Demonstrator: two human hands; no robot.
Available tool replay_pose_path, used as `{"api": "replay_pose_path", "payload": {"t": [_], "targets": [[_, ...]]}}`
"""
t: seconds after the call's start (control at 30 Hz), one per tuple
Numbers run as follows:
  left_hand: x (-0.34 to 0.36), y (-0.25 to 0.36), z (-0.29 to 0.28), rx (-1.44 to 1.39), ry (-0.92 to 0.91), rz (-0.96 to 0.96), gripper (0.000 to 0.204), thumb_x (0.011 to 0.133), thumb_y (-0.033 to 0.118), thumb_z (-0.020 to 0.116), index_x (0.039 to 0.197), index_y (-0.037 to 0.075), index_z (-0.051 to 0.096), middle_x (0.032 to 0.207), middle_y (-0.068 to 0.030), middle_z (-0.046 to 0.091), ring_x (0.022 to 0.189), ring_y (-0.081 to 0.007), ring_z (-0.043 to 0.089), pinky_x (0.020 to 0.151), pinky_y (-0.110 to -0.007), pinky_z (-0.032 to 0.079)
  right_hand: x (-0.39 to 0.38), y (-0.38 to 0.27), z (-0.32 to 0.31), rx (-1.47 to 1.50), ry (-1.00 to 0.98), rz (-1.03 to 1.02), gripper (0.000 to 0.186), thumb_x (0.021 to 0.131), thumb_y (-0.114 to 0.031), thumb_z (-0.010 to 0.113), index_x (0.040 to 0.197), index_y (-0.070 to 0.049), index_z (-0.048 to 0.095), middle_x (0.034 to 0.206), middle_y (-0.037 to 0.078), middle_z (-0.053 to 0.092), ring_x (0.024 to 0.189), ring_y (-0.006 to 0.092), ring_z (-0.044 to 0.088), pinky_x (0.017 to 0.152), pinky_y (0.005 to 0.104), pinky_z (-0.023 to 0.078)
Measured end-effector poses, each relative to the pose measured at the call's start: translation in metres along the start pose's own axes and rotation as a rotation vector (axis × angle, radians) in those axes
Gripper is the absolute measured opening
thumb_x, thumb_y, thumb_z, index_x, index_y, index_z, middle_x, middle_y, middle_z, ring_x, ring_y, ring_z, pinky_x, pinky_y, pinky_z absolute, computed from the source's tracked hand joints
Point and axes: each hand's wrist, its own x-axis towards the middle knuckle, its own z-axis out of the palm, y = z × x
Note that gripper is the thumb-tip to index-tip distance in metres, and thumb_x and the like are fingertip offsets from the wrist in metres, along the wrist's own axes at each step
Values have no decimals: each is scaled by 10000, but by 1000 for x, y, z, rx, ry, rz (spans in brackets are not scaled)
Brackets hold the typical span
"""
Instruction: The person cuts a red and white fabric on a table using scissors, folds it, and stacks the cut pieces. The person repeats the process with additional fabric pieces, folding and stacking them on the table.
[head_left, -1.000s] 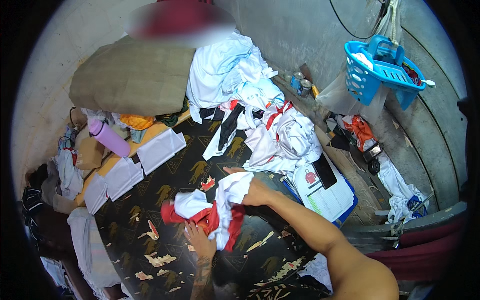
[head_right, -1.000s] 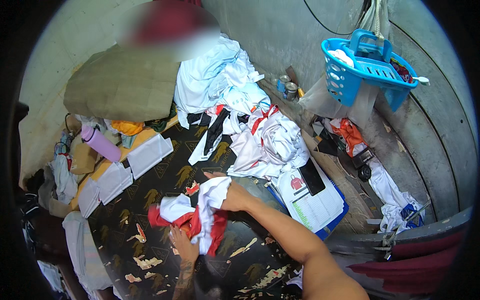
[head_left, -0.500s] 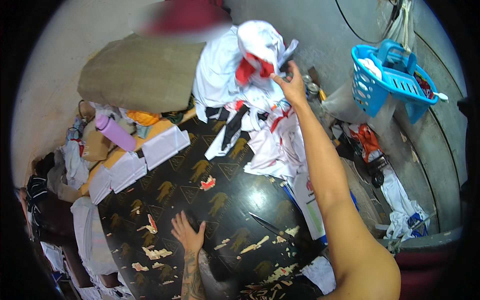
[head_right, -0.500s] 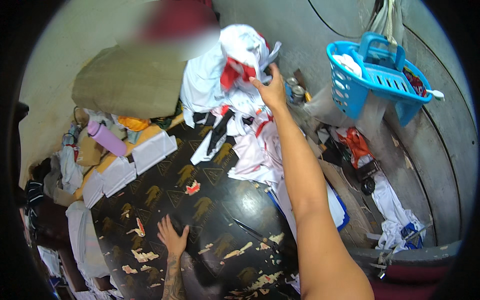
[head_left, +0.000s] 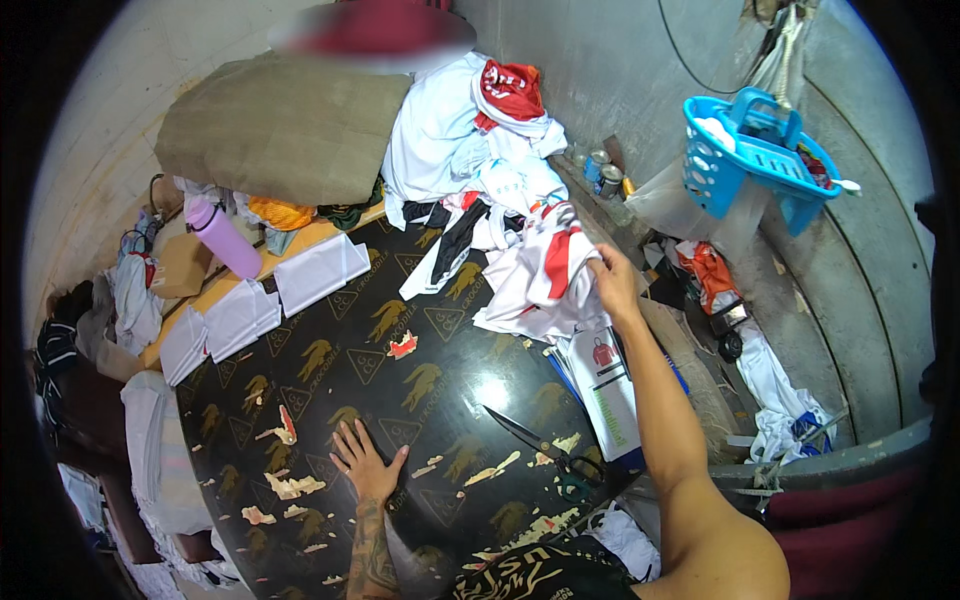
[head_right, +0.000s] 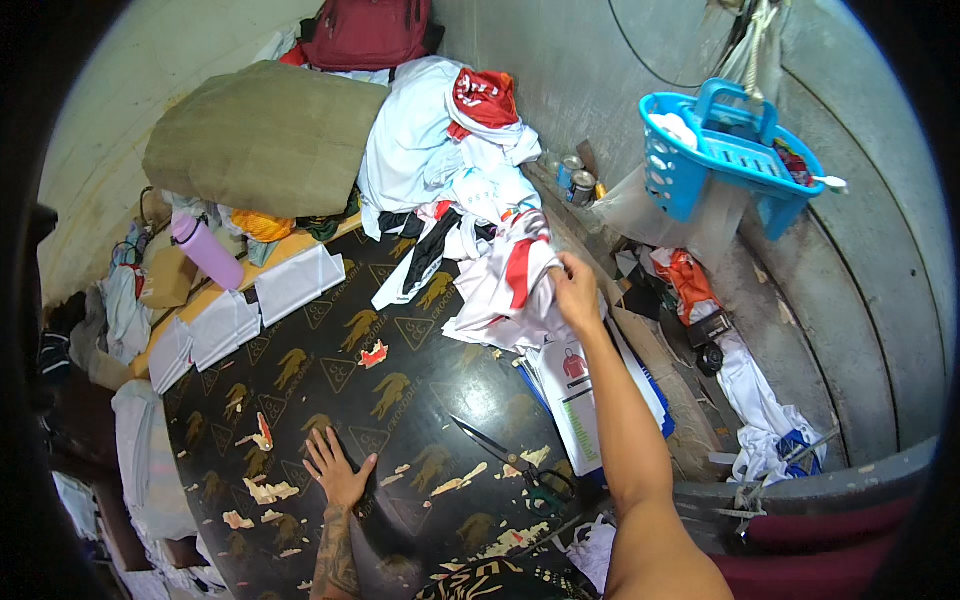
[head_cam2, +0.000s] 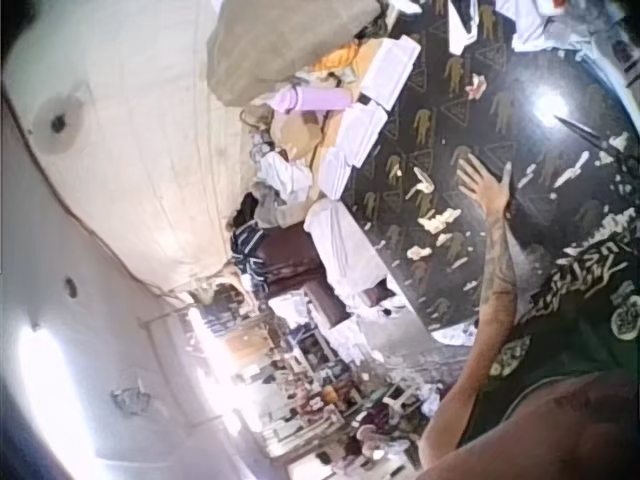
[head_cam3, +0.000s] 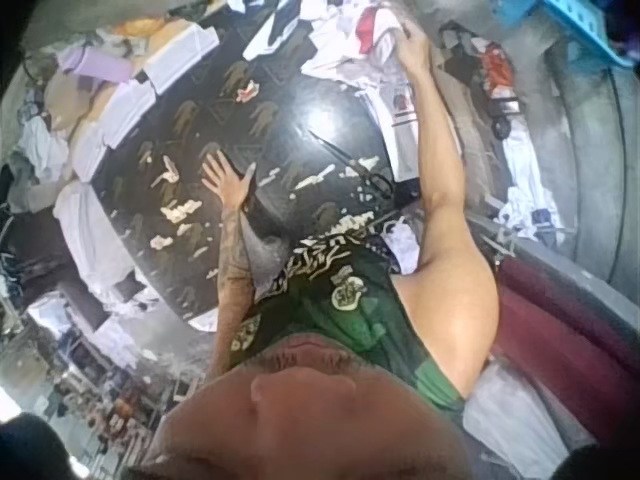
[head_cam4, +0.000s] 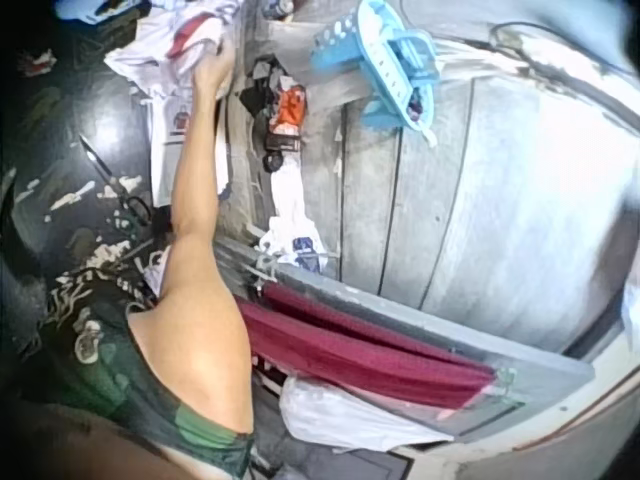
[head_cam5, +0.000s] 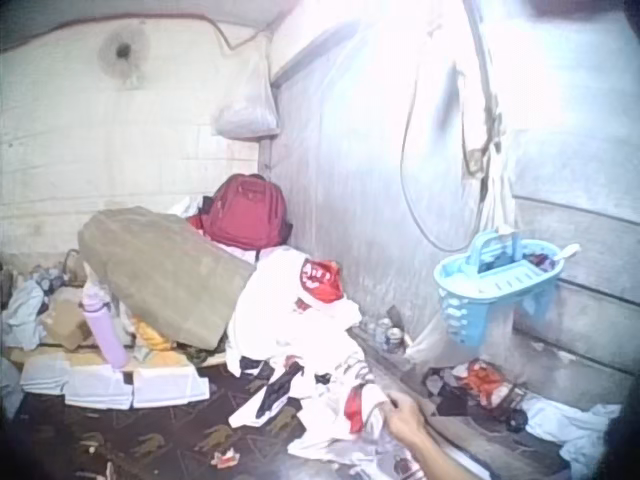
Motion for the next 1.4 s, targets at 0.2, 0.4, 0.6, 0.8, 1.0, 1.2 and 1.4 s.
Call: {"api": "replay_pose_path", "payload": {"t": [0.2, 0.4, 0.6, 0.8, 1.0, 1.2, 1.4], "targets": [[-6, 10, -22, -1001, -210, 136, 997, 994, 690, 650, 1723, 120, 278, 1795, -179, 211, 1622, -426, 243, 1252, -678, 240, -167, -67, 66, 409, -511, 138, 410, 1073, -180, 683, 1440, -5, 627, 1266, 45, 709, 1135, 120, 651, 986, 303, 550], [-39, 25, 6, -1838, -256, -52, 491, 1114, 231, 572, 1563, 51, 486, 1415, -123, 655, 1241, -288, 688, 1005, -407, 588, -275, -42, 81, -465, -669, -282, 623, 935, -314, 810, 1476, -79, 609, 1390, 159, 629, 1262, 374, 610, 1100, 483, 491], [-47, -36, 10, -1460, 401, -191, 647, 968, 162, 791, 1507, -51, 503, 1457, -181, 624, 1325, -274, 617, 1099, -413, 502, -337, 48, 0, -990, -356, -200, 498, 963, -253, 744, 1430, -129, 624, 1272, 155, 594, 1192, 375, 577, 1007, 511, 473], [5, -64, -28, -927, 661, -202, 737, 928, 299, 858, 1472, -73, 527, 1460, -266, 610, 1277, -366, 619, 1109, -468, 464, -260, 32, 6, -657, -226, -250, 575, 926, -228, 785, 1438, -50, 593, 1321, 203, 622, 1234, 419, 586, 1047, 519, 483], [11, -10, -6, -181, 87, -182, 1387, 682, 828, 843, 1752, 257, 171, 1801, -236, 111, 1633, -557, 58, 1196, -836, 184, -55, 20, 82, -448, -63, -340, 840, 863, -267, 870, 1569, -39, 477, 1547, 242, 532, 1402, 458, 538, 1166, 507, 464], [7, 14, -2, -110, 86, -229, 1273, 696, 778, 868, 1708, 250, 304, 1802, -173, 142, 1633, -538, 90, 1179, -854, 193, -10, 71, 163, -587, -188, 314, 1053, 764, -471, 948, 1560, 31, 477, 1350, 330, 689, 1265, 415, 691, 1034, 499, 572], [21, 24, 9, -475, 319, -52, 967, 914, 713, 723, 1686, 236, 389, 1797, -158, 209, 1662, -475, 29, 1200, -842, 63, -181, -21, 199, -233, -992, -143, 538, 857, -316, 829, 1291, -27, 699, 1330, 245, 690, 1257, 429, 657, 1103, 512, 507]]}}
